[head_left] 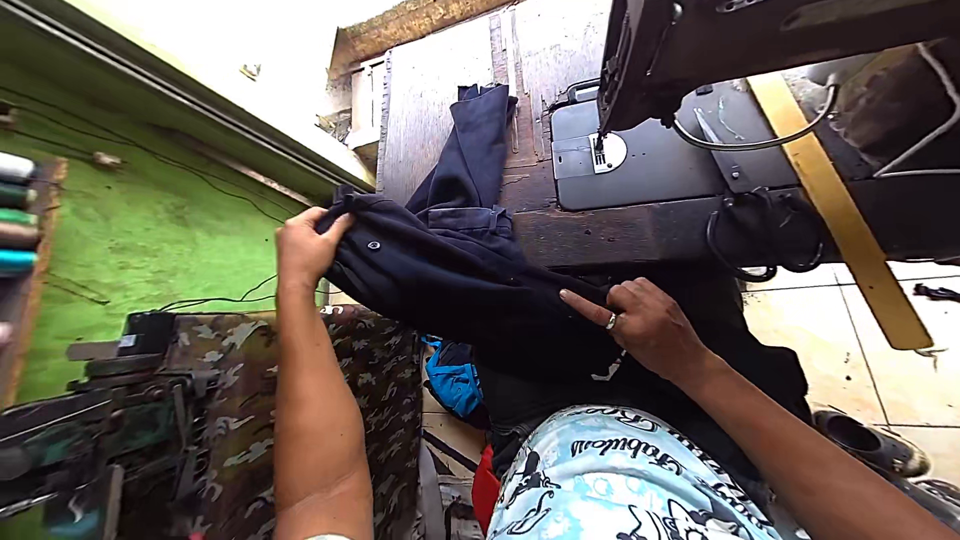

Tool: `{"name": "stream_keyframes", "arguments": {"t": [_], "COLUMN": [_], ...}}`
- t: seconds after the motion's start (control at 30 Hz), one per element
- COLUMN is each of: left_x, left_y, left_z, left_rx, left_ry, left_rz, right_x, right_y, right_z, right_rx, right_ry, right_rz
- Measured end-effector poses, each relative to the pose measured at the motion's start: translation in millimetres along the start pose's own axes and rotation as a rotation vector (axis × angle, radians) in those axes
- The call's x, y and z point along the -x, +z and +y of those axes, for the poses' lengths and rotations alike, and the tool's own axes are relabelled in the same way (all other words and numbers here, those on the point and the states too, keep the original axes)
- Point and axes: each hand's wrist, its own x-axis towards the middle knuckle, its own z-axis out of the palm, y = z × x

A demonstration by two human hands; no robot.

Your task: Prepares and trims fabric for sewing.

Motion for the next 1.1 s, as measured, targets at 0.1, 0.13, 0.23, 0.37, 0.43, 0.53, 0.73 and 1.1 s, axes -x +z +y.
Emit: {"name": "stream_keyframes", "arguments": {"t": [0.1, 0.13, 0.23, 0.37, 0.43, 0.53, 0.73, 1.1], "left_x": [5.8, 10.1, 36.4, 108.3, 128.3, 118.6, 99.3, 77.3], "left_y": [22.4, 26.5, 31.2, 63.1, 100.4, 143.0, 144.2, 120.0], "left_z": [-3.3, 1.0, 31.7, 100.6, 118.2, 104.6, 96.5, 105.4], "left_rx": [-0.043, -0.062, -0.145, -0.047, 0.014, -0.05, -0.059, 0.016], "left_ry": [0.003, 0.011, 0.068, 0.502, 0.734, 0.838, 0.796, 0.927], "left_rz": [0.081, 0.146, 0.36, 0.379, 0.216, 0.071, 0.065, 0.284], "right_x": [0.0, -0.5, -4.8, -7.4, -7.8, -11.9, -28.0, -48.1], "right_y": [3.5, 3.8, 5.2, 5.6, 4.3, -9.7, -19.3, -38.8], "right_z": [0.2, 1.2, 3.8, 4.1, 4.7, 6.0, 21.1, 25.9], "right_rx": [0.014, 0.021, 0.039, 0.049, 0.064, 0.132, 0.192, 0.11], "right_ry": [-0.008, 0.0, 0.005, 0.018, 0.026, 0.056, 0.084, 0.049], "right_rz": [-0.023, -0.026, -0.018, -0.033, -0.027, 0.003, -0.031, -0.051]}}
